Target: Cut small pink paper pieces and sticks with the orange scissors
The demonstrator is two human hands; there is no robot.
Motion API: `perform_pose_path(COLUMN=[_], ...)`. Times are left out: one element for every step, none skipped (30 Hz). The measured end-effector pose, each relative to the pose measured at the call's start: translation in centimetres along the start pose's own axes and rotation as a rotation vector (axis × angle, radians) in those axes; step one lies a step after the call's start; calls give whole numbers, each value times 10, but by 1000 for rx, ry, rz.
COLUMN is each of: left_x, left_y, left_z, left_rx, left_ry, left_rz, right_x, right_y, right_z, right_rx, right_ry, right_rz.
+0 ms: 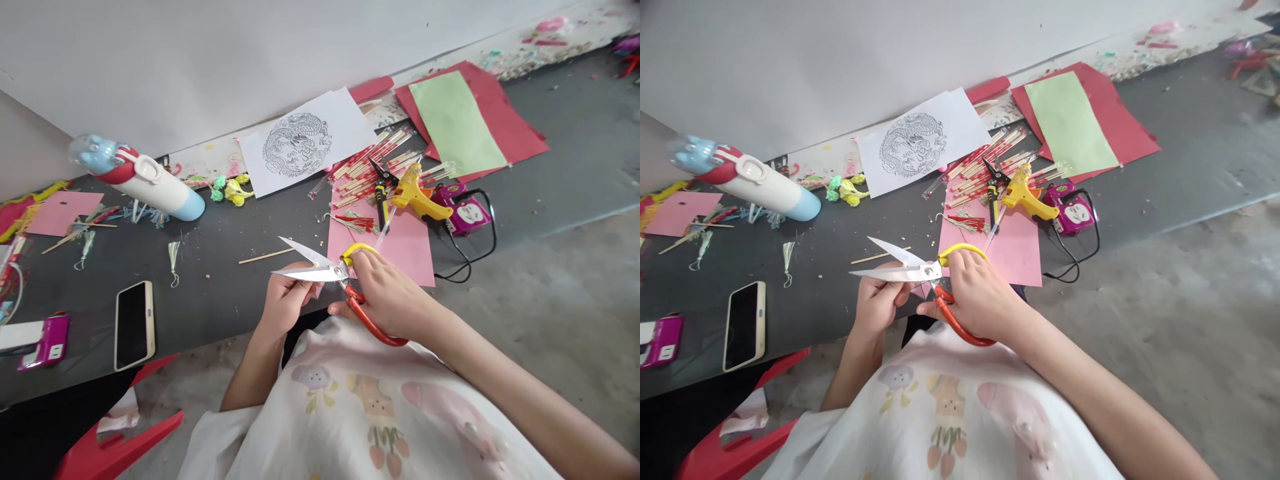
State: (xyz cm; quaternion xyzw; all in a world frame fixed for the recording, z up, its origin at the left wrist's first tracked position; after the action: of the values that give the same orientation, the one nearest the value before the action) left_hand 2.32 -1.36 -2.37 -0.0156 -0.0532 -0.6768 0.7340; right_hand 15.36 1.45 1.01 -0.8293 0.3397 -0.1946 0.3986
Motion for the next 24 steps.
perform_pose_path(left_x=[0,0,0,-1,-1,-2,-2,-3,-3,-4,-4,-4,-4,-4,-4,-3,-1,1,3,5,6,6,6,5], left_y=[0,-1,-1,-2,-2,-1,-1,0,1,1,2,3,3,2,0,-1,-2,-1,1,5,8,11,12,12], left_z=[-1,-2,-3,-5,-7,-9,-10,-12,-12,-12,-12,-10,-8,-5,0,6,13,19,23,25,26,24,21,19], left_rx=[7,5,0,-8,-15,-16,-14,-8,-5,-9,-28,-67,-134,-236,-372,-535,-713,-890,-1029,-1131,-1195,-1226,-1231,-1217], left_ry=[-1,-3,-10,-24,-42,-61,-77,-90,-97,-100,-98,-91,-75,-44,2,62,134,209,279,340,388,411,418,411], left_rz=[-1,-4,-10,-18,-29,-43,-59,-73,-84,-94,-99,-99,-85,-53,-1,66,146,218,273,305,314,307,289,268], right_x=[0,-1,-1,-1,-2,-2,-2,-3,-3,-3,-3,-3,-3,-3,-4,-4,-4,-5,-5,-5,-5,-5,-4,-4], right_y=[-1,-2,-3,-4,-5,-6,-6,-6,-6,-5,-4,-2,-1,0,1,3,4,5,7,8,9,10,10,10], right_z=[0,0,0,1,2,3,4,5,6,7,8,9,11,12,14,16,18,20,21,22,23,23,23,23], right_rx=[0,3,5,8,7,6,6,8,15,26,39,50,57,59,56,49,39,23,6,-10,-24,-34,-43,-49], right_ry=[-2,1,10,24,41,60,79,98,118,138,157,175,192,212,232,254,279,301,321,338,351,362,368,373], right_rz=[2,3,3,1,-4,-10,-16,-22,-30,-39,-48,-55,-61,-63,-64,-61,-59,-60,-63,-70,-76,-83,-93,-103])
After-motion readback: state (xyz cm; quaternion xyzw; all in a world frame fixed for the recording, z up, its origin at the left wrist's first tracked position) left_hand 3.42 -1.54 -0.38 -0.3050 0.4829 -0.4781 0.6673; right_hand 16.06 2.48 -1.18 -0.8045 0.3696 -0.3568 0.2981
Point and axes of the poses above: each hand's wrist, its own x-axis away from the middle knuckle, its own y-axis out of the palm, z = x × y, the point moved 8 cm from there along -x, towards the middle knuckle, and after that the axes turned 4 degrees about -x, right-handed, at the moved point
